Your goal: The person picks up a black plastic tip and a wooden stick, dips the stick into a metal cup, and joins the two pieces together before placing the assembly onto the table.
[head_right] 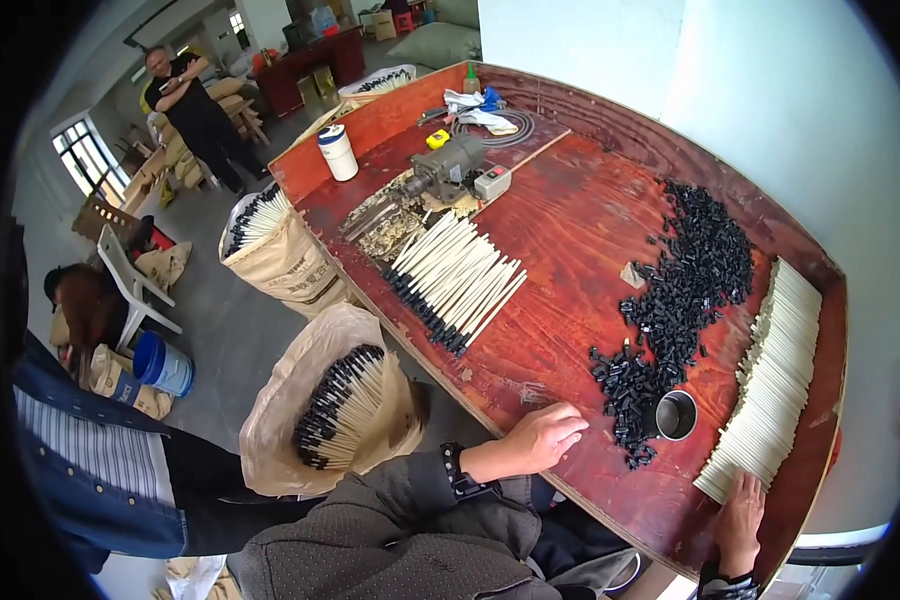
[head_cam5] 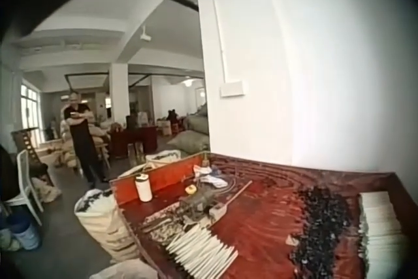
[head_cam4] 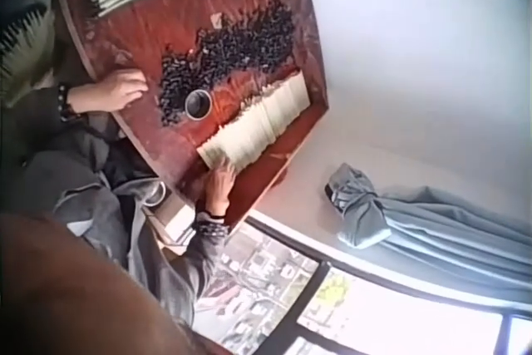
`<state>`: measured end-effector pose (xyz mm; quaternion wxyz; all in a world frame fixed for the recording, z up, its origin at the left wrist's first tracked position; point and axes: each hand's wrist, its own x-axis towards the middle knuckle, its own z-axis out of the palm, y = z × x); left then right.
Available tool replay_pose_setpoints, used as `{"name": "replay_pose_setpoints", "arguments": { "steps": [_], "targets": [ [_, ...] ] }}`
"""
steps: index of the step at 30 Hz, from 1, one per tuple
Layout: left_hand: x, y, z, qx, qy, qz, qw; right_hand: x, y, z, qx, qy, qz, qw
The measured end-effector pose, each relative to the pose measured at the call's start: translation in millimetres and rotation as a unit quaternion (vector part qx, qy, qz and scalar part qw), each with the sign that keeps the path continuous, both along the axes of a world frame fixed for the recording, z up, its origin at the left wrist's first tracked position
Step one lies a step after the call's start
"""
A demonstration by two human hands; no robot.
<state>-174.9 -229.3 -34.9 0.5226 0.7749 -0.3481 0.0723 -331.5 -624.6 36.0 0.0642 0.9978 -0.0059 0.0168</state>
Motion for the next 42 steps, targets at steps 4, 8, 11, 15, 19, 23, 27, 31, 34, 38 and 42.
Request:
{"name": "replay_pose_setpoints", "arguments": {
  "steps": [4,8,11,15,19,23,27,31,34,38,42],
  "targets": [
    [2,-1,-3,0.011,-0.002,-0.002,1.0,5,1,1,-0.003,-0.018,0.018,1.0],
    [6,-9,-3,0.0,-0.037,-0.028,0.999,-17,-3,7,-0.024,-0.024,0.012,0.999],
    [12,-6,10,0.016,-0.051,-0.025,0.998,-5,3,12,-0.056,-0.027,0.017,0.998],
    [14,11,16,0.072,-0.003,0.002,0.997,23,13,8,-0.105,0.017,0.001,0.994],
    [14,-8,11,0.055,0.009,-0.032,0.998,13,5,14,-0.079,0.045,-0.042,0.995],
    [11,-7,8,0.058,0.012,-0.046,0.997,11,-2,2,-0.054,0.075,-0.038,0.995],
    [10,-3,11,0.055,0.025,-0.042,0.997,13,-5,-3,-0.028,0.084,-0.017,0.996],
    [12,-4,12,0.044,0.006,-0.047,0.998,15,-5,0,-0.003,0.07,-0.005,0.998],
    [13,-4,12,0.04,0.004,-0.053,0.998,14,-7,-2,0.0,0.066,0.007,0.998],
    [13,-4,11,0.038,0.002,-0.057,0.998,15,-7,-5,-0.015,0.069,0.029,0.997],
    [12,-3,10,0.042,0.009,-0.054,0.998,11,-2,-7,-0.003,0.058,0.02,0.998]
  ]
}}
